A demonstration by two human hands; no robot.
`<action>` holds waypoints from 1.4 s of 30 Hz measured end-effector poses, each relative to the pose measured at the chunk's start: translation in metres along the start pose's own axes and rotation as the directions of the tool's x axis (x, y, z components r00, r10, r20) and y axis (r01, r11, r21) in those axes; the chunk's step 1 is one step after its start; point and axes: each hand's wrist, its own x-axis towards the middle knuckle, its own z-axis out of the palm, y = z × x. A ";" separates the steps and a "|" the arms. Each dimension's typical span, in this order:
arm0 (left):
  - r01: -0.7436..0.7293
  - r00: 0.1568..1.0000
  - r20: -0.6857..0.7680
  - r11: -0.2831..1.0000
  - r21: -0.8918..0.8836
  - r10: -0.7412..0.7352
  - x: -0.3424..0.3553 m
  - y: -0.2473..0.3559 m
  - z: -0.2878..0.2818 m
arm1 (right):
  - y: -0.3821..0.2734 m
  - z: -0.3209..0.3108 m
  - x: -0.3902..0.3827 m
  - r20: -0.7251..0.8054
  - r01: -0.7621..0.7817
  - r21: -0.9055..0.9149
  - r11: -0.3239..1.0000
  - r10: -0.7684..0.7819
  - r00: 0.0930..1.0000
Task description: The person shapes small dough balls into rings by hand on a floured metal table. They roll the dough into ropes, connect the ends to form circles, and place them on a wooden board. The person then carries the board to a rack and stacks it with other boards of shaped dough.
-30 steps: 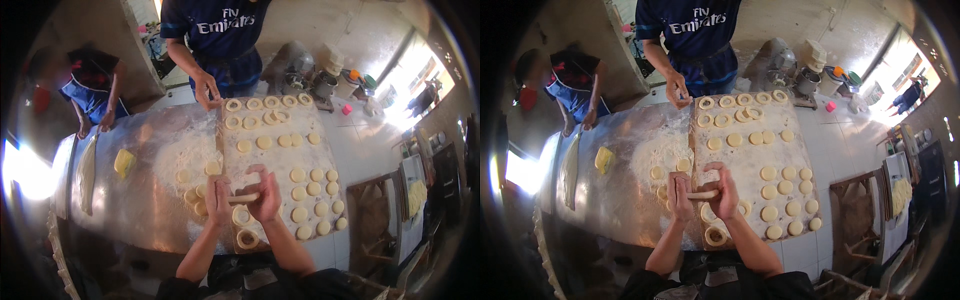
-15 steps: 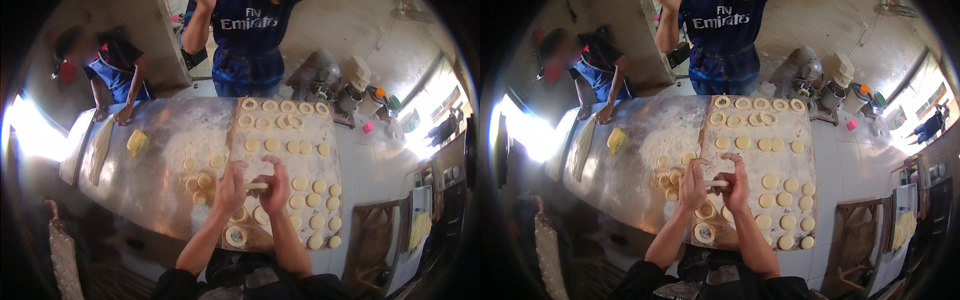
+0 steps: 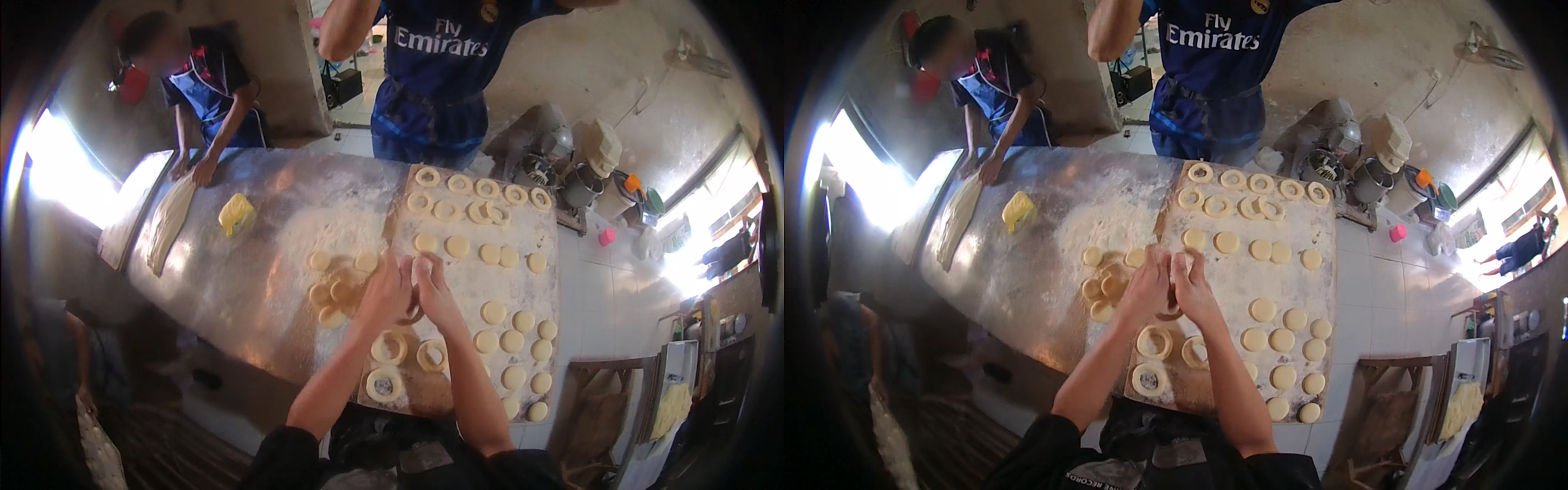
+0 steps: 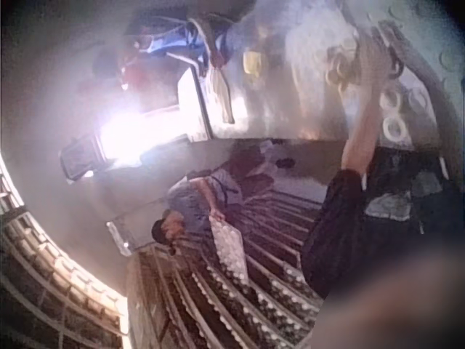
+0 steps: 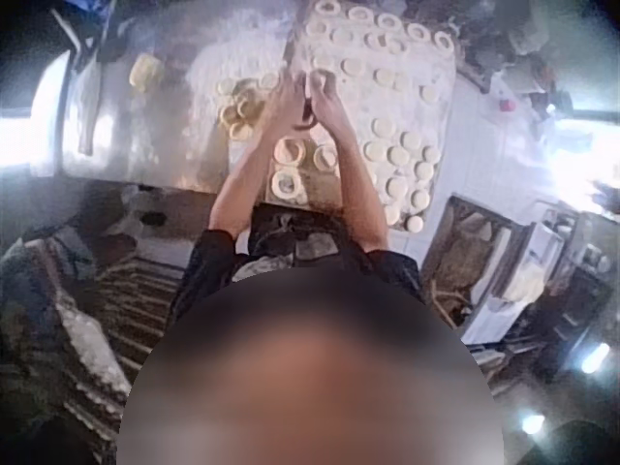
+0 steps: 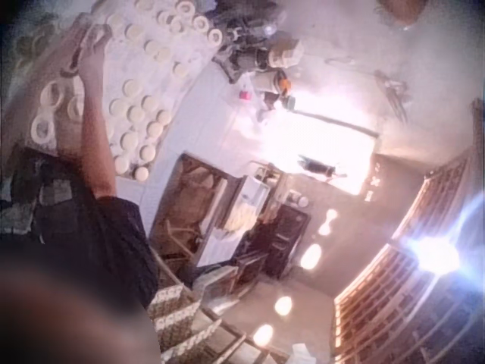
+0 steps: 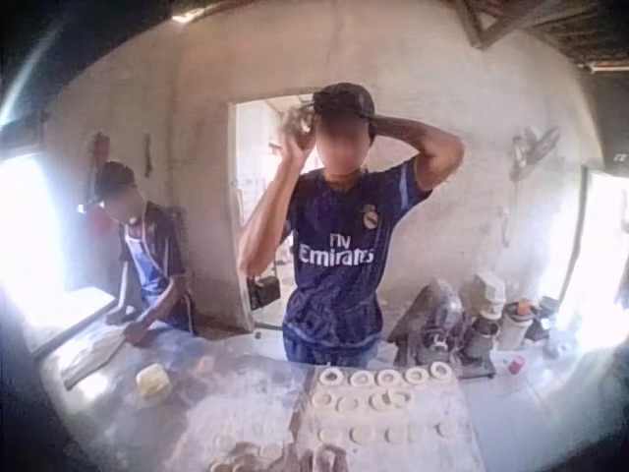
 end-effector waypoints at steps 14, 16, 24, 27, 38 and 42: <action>0.138 0.908 0.303 0.888 0.438 -0.291 -0.015 -0.012 -0.033 | 0.036 0.010 -0.006 0.090 0.226 -0.761 0.608 -0.246 0.965; 0.147 0.912 0.293 0.896 0.419 -0.286 -0.015 -0.010 -0.033 | 0.036 0.010 -0.005 0.073 0.236 -0.757 0.610 -0.281 0.957; 0.185 0.883 0.360 0.928 0.322 -0.301 -0.012 -0.009 -0.040 | 0.016 0.013 -0.025 0.020 0.174 -0.716 0.676 -0.229 0.973; 0.178 0.900 0.342 0.944 0.279 -0.271 -0.028 -0.006 -0.051 | 0.006 0.011 -0.051 0.057 0.178 -0.722 0.669 -0.198 0.978; 0.031 0.938 0.311 0.932 0.361 -0.152 -0.073 -0.012 -0.049 | 0.028 0.024 -0.066 0.141 0.285 -0.822 0.493 -0.310 0.940; 0.030 0.908 0.368 0.908 0.418 -0.200 -0.071 0.008 -0.057 | 0.021 0.001 -0.076 0.099 0.267 -0.781 0.565 -0.311 0.945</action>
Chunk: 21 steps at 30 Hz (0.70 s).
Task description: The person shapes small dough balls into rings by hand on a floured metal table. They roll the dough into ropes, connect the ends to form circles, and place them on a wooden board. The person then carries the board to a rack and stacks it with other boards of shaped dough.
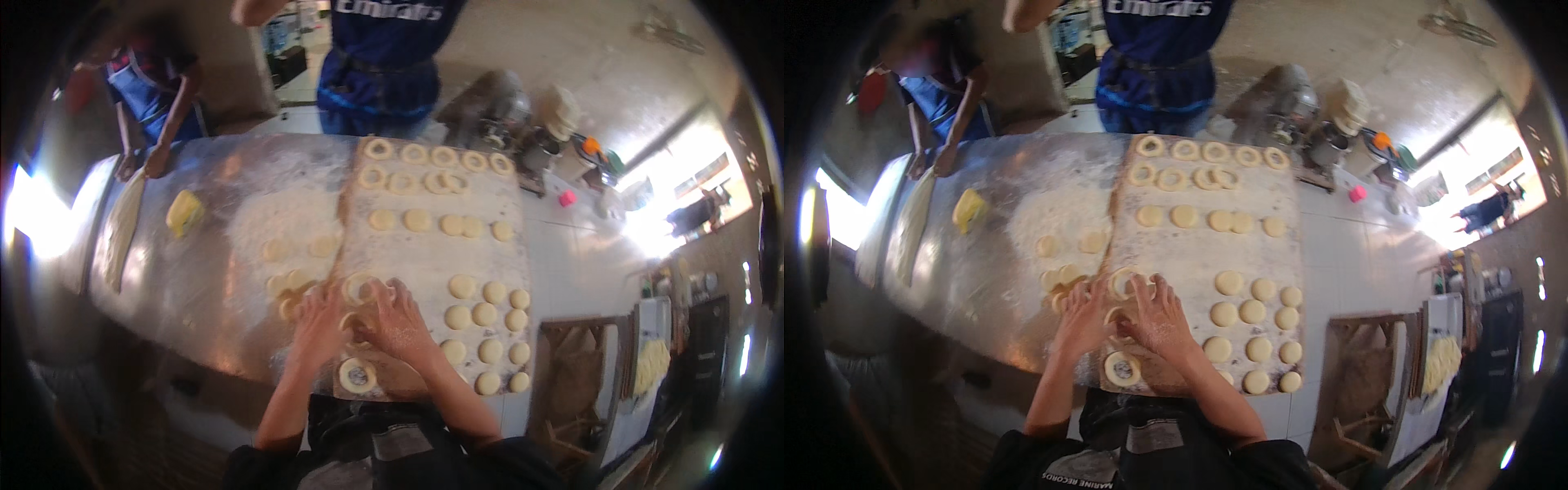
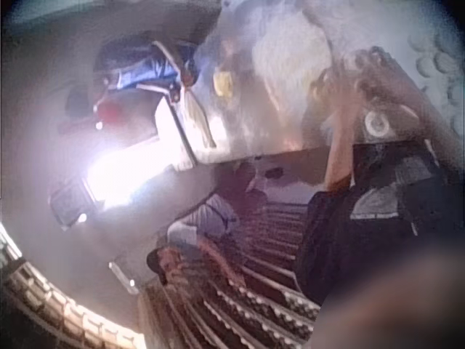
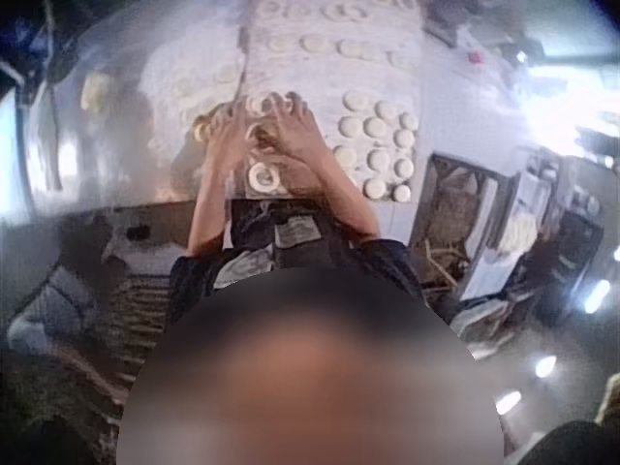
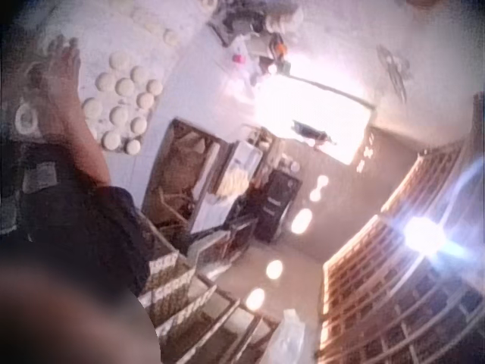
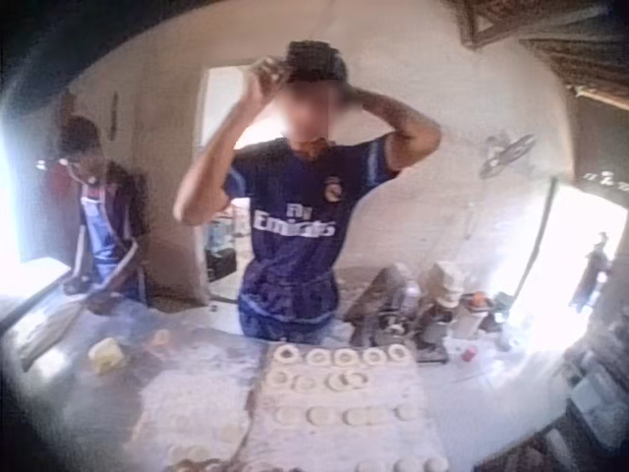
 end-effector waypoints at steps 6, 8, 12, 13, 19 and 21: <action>-0.242 0.969 -0.073 0.968 -0.070 0.237 0.025 0.041 0.002 | 0.070 -0.078 -0.054 -0.275 -0.375 0.073 0.924 0.380 0.883; -0.374 0.927 -0.067 0.916 -0.145 0.368 0.063 0.075 0.034 | 0.089 -0.084 -0.067 -0.229 -0.432 0.059 0.900 0.433 0.872; -0.565 0.819 -0.062 0.820 0.095 0.571 0.117 0.142 0.088 | 0.089 -0.063 -0.068 -0.263 -0.390 -0.078 0.918 0.358 0.896; -0.619 0.771 -0.064 0.770 0.155 0.633 0.122 0.146 0.096 | 0.085 -0.056 -0.067 -0.306 -0.380 -0.151 0.913 0.322 0.896; -0.524 0.793 0.024 0.702 -0.482 0.608 0.116 0.099 0.070 | 0.061 -0.064 -0.049 -0.065 -0.411 0.108 0.905 0.419 0.906; -0.387 0.911 -0.096 0.751 -0.535 0.401 0.091 0.061 0.027 | 0.033 -0.083 -0.034 -0.013 -0.428 0.345 0.835 0.461 0.888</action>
